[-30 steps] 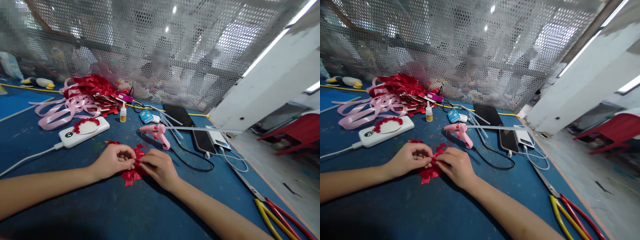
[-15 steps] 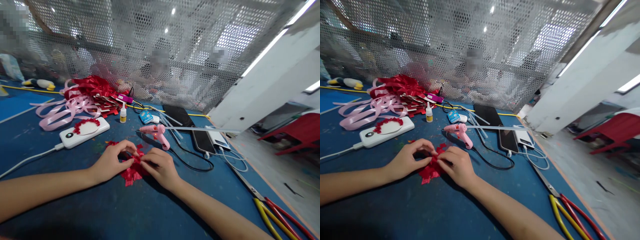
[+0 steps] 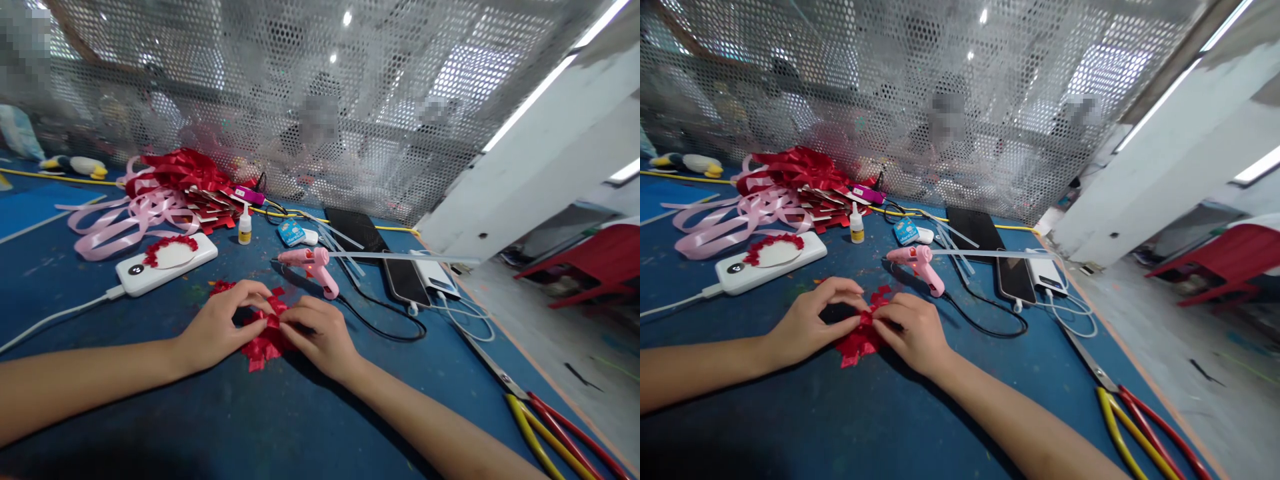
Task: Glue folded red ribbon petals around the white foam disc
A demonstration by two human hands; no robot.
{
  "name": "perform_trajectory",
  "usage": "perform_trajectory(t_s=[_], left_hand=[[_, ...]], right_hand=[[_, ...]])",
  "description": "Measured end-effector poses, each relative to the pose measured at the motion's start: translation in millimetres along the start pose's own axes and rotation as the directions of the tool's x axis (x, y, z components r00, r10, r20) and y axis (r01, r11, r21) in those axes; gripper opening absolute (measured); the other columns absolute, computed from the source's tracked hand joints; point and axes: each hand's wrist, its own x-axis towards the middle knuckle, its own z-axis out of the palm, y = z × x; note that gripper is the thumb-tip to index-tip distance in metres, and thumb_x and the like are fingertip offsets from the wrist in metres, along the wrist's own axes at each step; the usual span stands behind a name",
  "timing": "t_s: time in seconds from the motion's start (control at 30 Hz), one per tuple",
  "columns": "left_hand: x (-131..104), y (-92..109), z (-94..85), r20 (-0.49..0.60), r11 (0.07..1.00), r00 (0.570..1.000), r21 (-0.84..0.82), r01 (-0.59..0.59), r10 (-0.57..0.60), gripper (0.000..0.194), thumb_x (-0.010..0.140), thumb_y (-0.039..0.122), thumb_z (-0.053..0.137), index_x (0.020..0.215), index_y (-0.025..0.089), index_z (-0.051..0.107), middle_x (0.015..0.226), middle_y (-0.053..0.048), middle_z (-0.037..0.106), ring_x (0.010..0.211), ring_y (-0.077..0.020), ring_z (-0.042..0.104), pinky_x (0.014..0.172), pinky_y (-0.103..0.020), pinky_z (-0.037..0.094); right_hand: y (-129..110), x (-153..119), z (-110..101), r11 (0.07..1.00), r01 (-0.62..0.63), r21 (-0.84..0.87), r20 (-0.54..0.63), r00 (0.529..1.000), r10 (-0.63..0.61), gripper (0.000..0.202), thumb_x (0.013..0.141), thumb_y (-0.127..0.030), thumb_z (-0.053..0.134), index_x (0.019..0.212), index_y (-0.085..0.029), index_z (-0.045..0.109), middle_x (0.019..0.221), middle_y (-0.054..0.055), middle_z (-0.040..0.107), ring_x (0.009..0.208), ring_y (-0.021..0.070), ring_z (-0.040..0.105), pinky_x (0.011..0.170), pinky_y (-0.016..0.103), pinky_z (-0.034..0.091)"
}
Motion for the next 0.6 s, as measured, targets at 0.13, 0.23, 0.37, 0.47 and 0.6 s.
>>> perform_trajectory(t_s=[0.13, 0.23, 0.37, 0.47, 0.6], left_hand=[[-2.0, -1.0, 0.2, 0.006, 0.997, 0.998, 0.052, -0.062, 0.062, 0.025, 0.082, 0.02, 0.055, 0.105, 0.022, 0.045, 0.089, 0.0, 0.072, 0.089, -0.0152, 0.068, 0.088, -0.03, 0.046], [-2.7, -1.4, 0.2, -0.007, 0.993, 0.997, 0.083, -0.082, 0.083, 0.025, 0.082, 0.02, 0.054, 0.105, 0.023, 0.045, 0.088, 0.001, 0.073, 0.088, -0.015, 0.068, 0.087, -0.03, 0.046], [-1.7, -1.7, 0.2, -0.01, 0.992, 0.997, 0.101, -0.072, 0.073, 0.025, 0.082, 0.021, 0.054, 0.105, 0.023, 0.045, 0.087, 0.001, 0.072, 0.086, -0.0155, 0.068, 0.085, -0.031, 0.047], [-0.4, -1.5, 0.1, -0.003, 0.992, 0.998, 0.11, -0.068, 0.069, 0.025, 0.082, 0.022, 0.053, 0.105, 0.023, 0.044, 0.086, 0.0, 0.072, 0.086, -0.0162, 0.068, 0.086, -0.032, 0.047], [-0.7, -0.9, 0.2, -0.008, 0.99, 0.996, 0.112, -0.086, 0.088, 0.026, 0.082, 0.02, 0.053, 0.106, 0.023, 0.043, 0.086, 0.0, 0.072, 0.086, -0.0154, 0.067, 0.084, -0.032, 0.047]], right_hand=[[-0.1, 0.0, -0.3, 1.0, -0.004, 0.017, 0.012, 1.0, 0.004, 0.012, 0.086, -0.022, 0.056, 0.082, -0.016, 0.066, 0.069, 0.003, 0.062, 0.062, 0.0113, 0.056, 0.058, 0.022, 0.043], [0.3, 0.0, 0.1, 1.0, 0.005, 0.016, 0.005, 1.0, -0.005, 0.011, 0.086, -0.021, 0.056, 0.083, -0.016, 0.066, 0.068, 0.002, 0.061, 0.062, 0.0112, 0.056, 0.058, 0.022, 0.043], [0.2, 0.2, 0.3, 1.0, 0.006, 0.002, 0.005, 1.0, -0.006, 0.012, 0.086, -0.022, 0.056, 0.082, -0.017, 0.065, 0.066, 0.002, 0.061, 0.06, 0.0112, 0.055, 0.057, 0.022, 0.042], [-0.3, 0.2, 0.0, 1.0, 0.007, -0.01, 0.009, 1.0, -0.007, 0.012, 0.086, -0.022, 0.055, 0.081, -0.017, 0.065, 0.066, 0.002, 0.061, 0.06, 0.0113, 0.055, 0.057, 0.022, 0.042], [-0.6, -0.1, 0.0, 0.999, 0.014, -0.031, 0.007, 1.0, -0.014, 0.012, 0.086, -0.022, 0.055, 0.081, -0.017, 0.065, 0.065, 0.002, 0.061, 0.059, 0.011, 0.054, 0.055, 0.022, 0.041]])
